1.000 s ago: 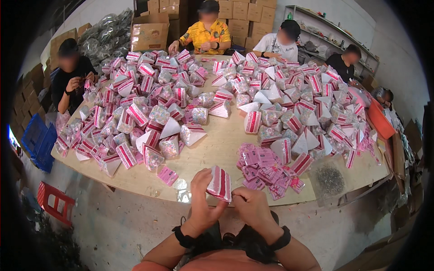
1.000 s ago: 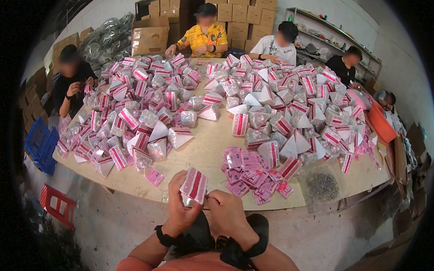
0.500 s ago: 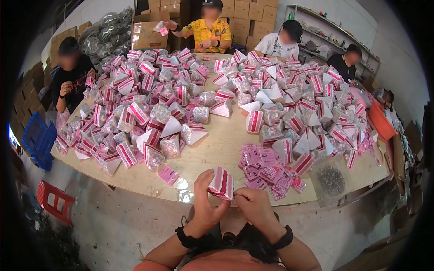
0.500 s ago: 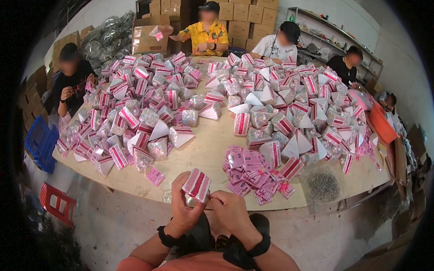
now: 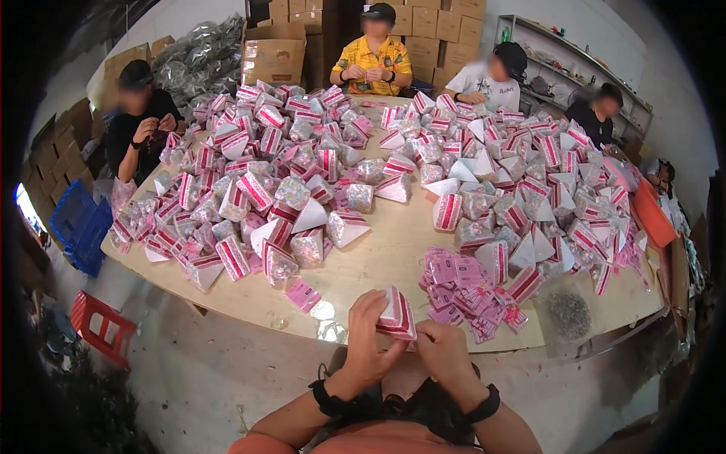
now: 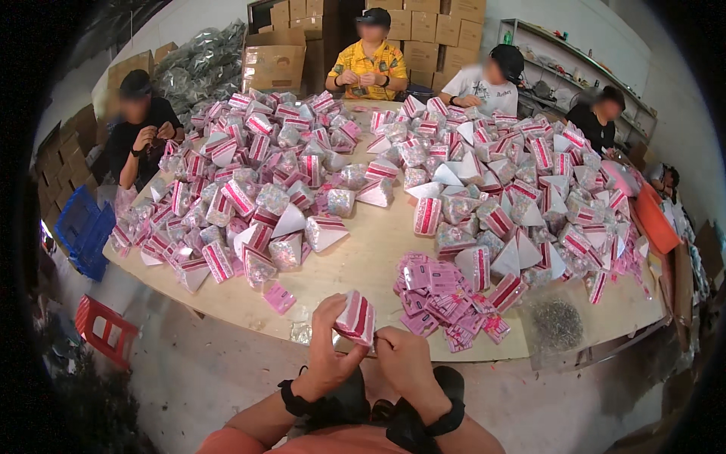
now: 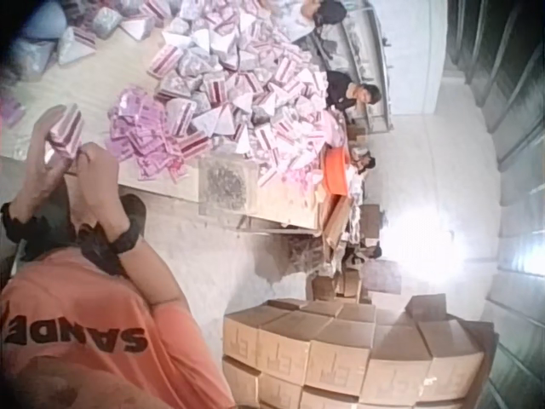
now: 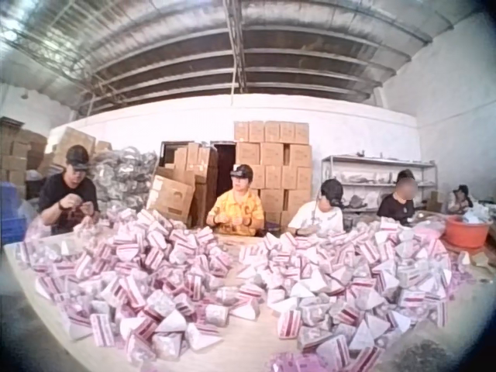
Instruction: The person repeatedly picks small pink packets and triangular clear bags filled with colorful beads from a table, places the packets into the bags, and seals them. The sealed bags are placed back on the table among many others. Other workers perform similar packaging tasks at the same table.
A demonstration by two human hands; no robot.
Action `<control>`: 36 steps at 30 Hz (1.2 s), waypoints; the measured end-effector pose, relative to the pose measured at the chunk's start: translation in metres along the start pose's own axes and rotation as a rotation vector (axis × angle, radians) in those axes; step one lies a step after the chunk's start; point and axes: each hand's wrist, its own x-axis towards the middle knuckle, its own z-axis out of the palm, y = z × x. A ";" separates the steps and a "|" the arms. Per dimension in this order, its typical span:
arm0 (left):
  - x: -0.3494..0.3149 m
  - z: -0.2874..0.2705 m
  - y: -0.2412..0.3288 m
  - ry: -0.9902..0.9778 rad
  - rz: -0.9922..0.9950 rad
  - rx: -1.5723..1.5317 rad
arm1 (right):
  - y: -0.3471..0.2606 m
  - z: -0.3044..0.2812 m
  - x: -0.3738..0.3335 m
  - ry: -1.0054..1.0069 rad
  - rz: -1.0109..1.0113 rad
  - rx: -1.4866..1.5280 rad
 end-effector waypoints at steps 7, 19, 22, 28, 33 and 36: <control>0.001 -0.004 -0.005 -0.113 -0.417 -0.239 | -0.008 -0.011 0.005 -0.104 -0.079 -0.087; 0.008 -0.018 -0.006 -0.277 -0.312 -0.148 | -0.017 -0.022 0.013 -0.142 -0.181 -0.229; 0.009 -0.017 -0.007 -0.276 -0.265 -0.067 | -0.017 -0.019 0.012 -0.124 -0.229 -0.303; 0.010 -0.017 -0.003 -0.273 -0.185 0.055 | -0.013 -0.017 0.010 -0.099 -0.282 -0.383; 0.013 -0.019 0.000 -0.320 -0.243 0.064 | -0.012 -0.016 0.008 -0.127 -0.352 -0.489; 0.012 -0.020 -0.001 -0.352 -0.236 0.094 | -0.013 -0.017 0.007 -0.171 -0.402 -0.582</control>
